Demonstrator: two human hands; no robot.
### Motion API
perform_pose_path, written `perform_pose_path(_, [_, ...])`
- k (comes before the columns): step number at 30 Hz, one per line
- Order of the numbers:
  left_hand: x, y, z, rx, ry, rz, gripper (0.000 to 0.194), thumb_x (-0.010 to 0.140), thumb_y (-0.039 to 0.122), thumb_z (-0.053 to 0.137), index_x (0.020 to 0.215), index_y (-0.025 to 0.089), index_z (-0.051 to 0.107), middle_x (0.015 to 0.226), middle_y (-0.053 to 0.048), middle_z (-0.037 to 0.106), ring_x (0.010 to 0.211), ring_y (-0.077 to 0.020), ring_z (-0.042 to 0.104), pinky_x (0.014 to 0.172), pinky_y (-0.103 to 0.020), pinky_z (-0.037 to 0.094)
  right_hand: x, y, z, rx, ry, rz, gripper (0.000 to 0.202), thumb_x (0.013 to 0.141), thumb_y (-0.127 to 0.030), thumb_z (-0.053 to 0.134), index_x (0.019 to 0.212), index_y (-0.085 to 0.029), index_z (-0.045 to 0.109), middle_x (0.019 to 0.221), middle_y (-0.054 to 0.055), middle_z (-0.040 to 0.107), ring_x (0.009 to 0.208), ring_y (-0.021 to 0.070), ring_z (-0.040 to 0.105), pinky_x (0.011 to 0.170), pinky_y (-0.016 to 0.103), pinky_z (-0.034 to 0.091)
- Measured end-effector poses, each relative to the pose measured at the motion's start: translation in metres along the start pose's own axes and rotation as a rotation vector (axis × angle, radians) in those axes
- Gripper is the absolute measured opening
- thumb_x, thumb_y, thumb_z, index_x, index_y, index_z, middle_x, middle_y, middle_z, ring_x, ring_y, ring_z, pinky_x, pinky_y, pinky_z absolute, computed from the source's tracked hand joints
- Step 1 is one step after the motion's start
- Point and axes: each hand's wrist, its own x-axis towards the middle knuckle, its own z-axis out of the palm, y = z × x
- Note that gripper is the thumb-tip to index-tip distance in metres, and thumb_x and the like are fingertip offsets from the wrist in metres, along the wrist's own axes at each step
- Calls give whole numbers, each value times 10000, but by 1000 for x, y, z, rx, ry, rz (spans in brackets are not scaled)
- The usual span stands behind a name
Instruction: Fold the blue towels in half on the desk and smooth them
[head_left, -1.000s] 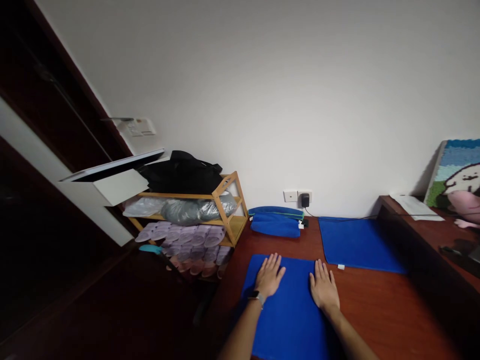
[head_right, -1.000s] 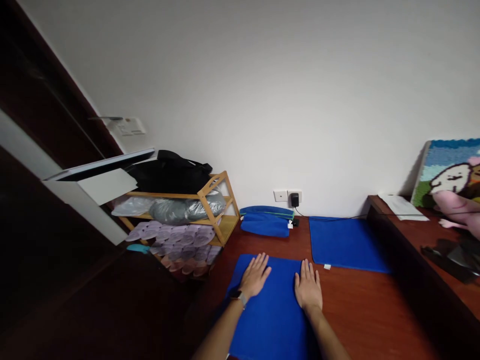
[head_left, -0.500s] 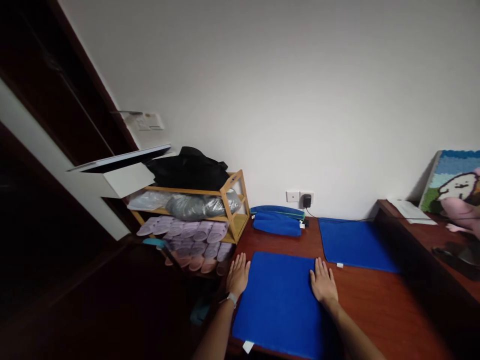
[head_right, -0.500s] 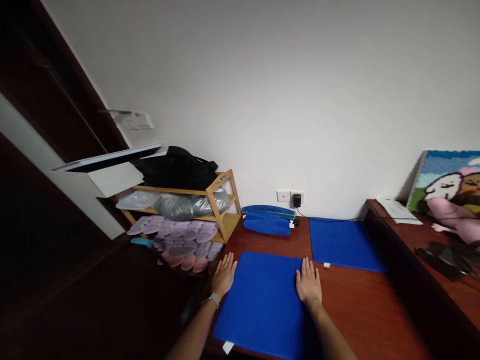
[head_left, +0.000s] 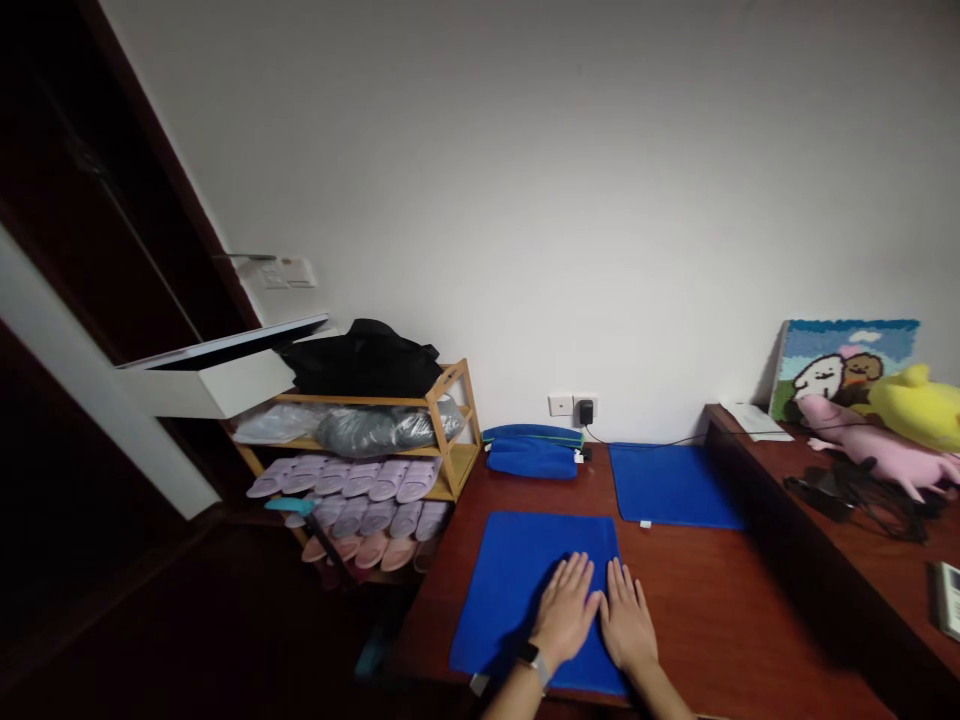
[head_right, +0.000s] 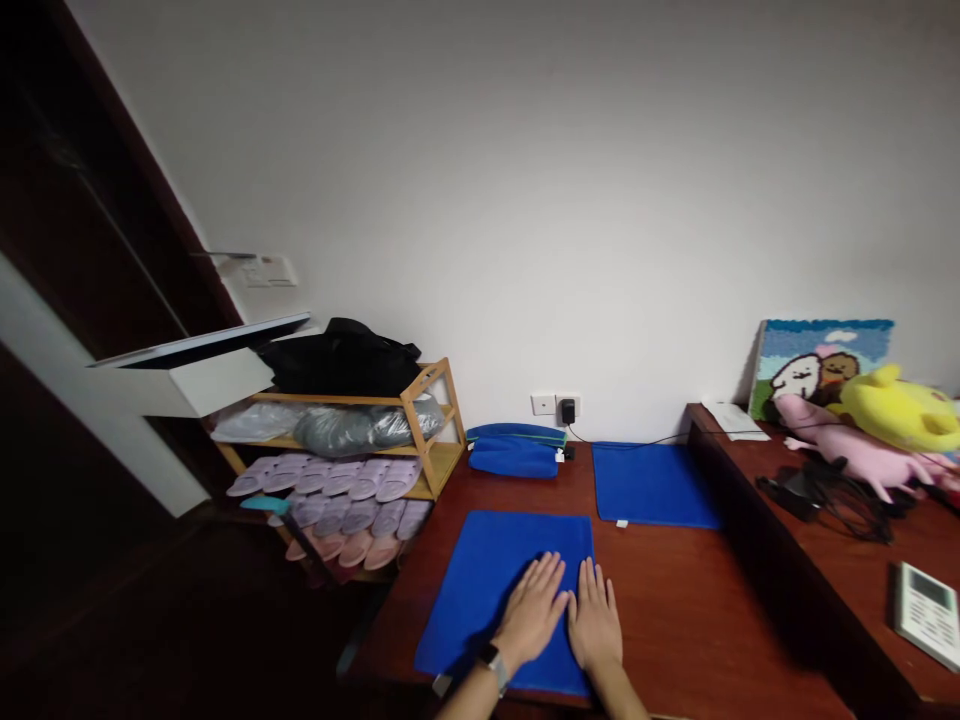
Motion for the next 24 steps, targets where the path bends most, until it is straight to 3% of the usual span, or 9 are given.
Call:
perform_pose_path(3, [10, 33, 19, -45, -57, -9, 579, 1079, 446, 216, 1633, 281, 176, 1670, 3, 328, 1549, -185, 272, 1283, -429, 268, 0, 0, 0, -31, -16, -44, 645, 978, -339, 251, 1599, -167, 273, 1695, 44, 172, 1578, 245, 122, 1283, 471, 115])
perform_pose_path(5, [5, 30, 23, -38, -75, -57, 584, 1077, 457, 197, 1632, 278, 168, 1672, 6, 316, 1552, -191, 263, 1286, -440, 264, 2, 0, -1, -15, -9, -46, 647, 986, -370, 247, 1599, -166, 273, 1695, 49, 171, 1578, 248, 127, 1282, 471, 119])
perform_pose_path(7, [-8, 11, 17, -15, -99, -102, 601, 1070, 492, 215, 1629, 275, 182, 1677, 14, 287, 1555, -196, 250, 1288, -446, 261, 3, -1, -2, 13, 7, -13, 668, 1002, -422, 197, 1603, -134, 244, 1693, 56, 175, 1576, 240, 138, 1284, 458, 124])
perform_pose_path(10, [-40, -35, -1, 39, -131, -210, 634, 1059, 539, 227, 1624, 253, 212, 1681, -2, 258, 1555, -213, 248, 1282, -467, 261, 3, -2, -3, 33, 19, 25, 702, 1006, -455, 150, 1607, -92, 185, 1694, 54, 167, 1578, 227, 127, 1289, 436, 112])
perform_pose_path(13, [-79, -82, -20, 109, -105, -355, 651, 1056, 556, 212, 1620, 232, 233, 1678, -33, 262, 1552, -228, 256, 1273, -479, 260, 2, -3, -4, 34, 7, 35, 712, 1003, -462, 140, 1610, -89, 156, 1699, 40, 154, 1580, 223, 117, 1291, 426, 102])
perform_pose_path(16, [-114, -115, -30, 143, -76, -462, 683, 1048, 579, 213, 1620, 206, 241, 1677, -57, 262, 1551, -239, 252, 1264, -482, 273, 3, -4, -7, 35, -6, 43, 712, 1002, -461, 133, 1613, -96, 155, 1700, 36, 152, 1579, 223, 121, 1290, 432, 105])
perform_pose_path(20, [-138, -132, -32, 128, -66, -508, 719, 1042, 591, 211, 1620, 166, 241, 1675, -85, 255, 1550, -244, 236, 1264, -478, 278, -2, -7, -15, 38, -12, 55, 708, 1003, -447, 133, 1610, -87, 189, 1695, 49, 166, 1574, 233, 148, 1286, 443, 128])
perform_pose_path(24, [-143, -128, -36, 98, -22, -493, 701, 1045, 561, 226, 1622, 163, 243, 1673, -95, 256, 1545, -247, 237, 1269, -476, 273, -27, -6, -14, 69, 76, 36, 704, 1011, -468, 121, 1614, -113, 199, 1694, 33, 160, 1575, 229, 139, 1289, 443, 135])
